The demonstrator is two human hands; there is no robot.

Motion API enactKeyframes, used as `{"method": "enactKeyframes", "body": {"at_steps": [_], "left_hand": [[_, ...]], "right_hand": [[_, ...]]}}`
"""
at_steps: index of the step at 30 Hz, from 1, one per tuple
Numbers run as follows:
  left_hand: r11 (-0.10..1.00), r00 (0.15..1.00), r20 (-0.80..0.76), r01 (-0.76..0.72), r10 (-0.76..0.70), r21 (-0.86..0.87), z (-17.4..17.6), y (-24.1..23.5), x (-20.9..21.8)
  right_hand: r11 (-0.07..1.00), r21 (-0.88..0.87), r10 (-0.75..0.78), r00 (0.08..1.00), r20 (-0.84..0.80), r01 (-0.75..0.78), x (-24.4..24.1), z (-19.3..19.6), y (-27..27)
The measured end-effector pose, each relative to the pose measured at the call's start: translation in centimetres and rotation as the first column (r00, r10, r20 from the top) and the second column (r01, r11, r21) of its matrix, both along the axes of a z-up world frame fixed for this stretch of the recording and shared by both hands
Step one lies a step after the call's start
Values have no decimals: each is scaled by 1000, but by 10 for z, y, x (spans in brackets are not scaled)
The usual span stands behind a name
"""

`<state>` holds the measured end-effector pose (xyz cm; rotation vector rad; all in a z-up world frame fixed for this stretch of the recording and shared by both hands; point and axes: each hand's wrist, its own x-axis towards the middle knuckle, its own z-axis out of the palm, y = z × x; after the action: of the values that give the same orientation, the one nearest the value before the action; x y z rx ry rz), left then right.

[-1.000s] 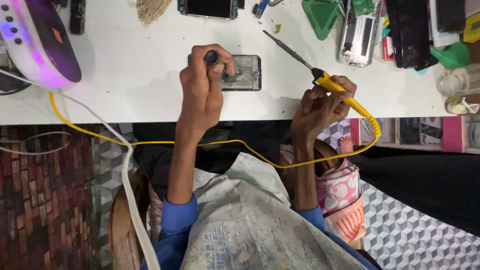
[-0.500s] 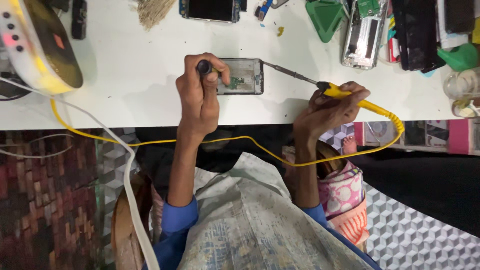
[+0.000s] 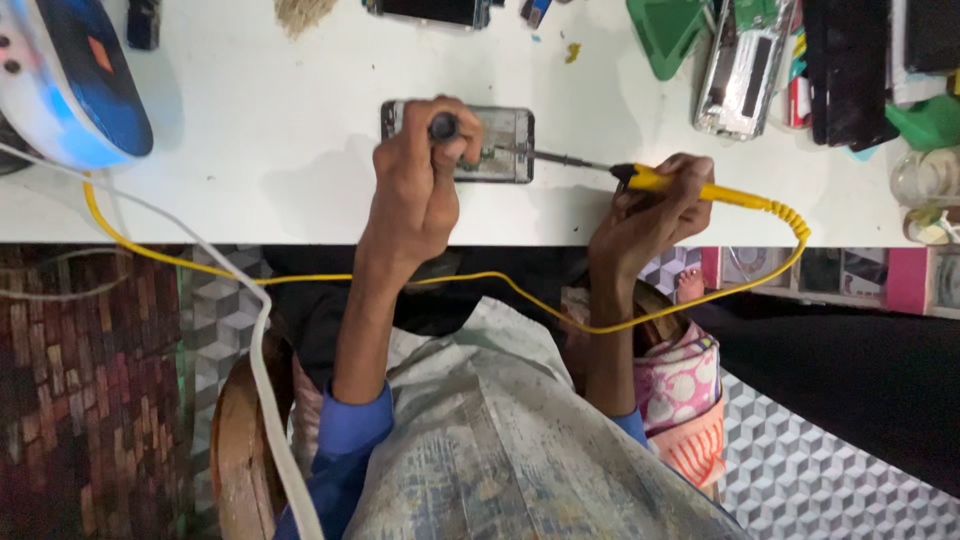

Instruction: The person uses a soldering iron and a soldering pen to work on a disassembled mobile phone's internal circuit board. They repeatedly apply heat and solder to specific points on the board while holding the device steady on the workbench.

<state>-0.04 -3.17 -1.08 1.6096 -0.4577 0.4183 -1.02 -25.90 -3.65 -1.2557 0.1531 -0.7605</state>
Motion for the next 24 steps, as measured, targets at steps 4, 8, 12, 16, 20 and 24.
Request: {"method": "enactKeyframes", "body": {"at_steps": [4,8,12,16,20,24], "left_hand": [[1000,1000,-10,-2,3,19,3,-1,0],[999,1000,-6,-10,10,33,7,0,1],[999,1000,10,14,-15,33,7,2,-3],[999,999,-25,33,-33,14,7,3,-2],[999,1000,-5,30,-30,36,6,1,-3],[991,996,84,-27,16,135,4,3,-1]], "right_hand": [[1000,-14,-10,1000,7,10,1,0,1],[1000,-30,8,1000,3,-8,5,1,1],[1000,0,27,1000,-10,-27,3,0,1],[999,-19,31,999,-8,-31,4,2,1],[999,-23,33,999,-18,-34,1,1,1],[999,-43,26,999,-23,-27,1,0,1]]}}
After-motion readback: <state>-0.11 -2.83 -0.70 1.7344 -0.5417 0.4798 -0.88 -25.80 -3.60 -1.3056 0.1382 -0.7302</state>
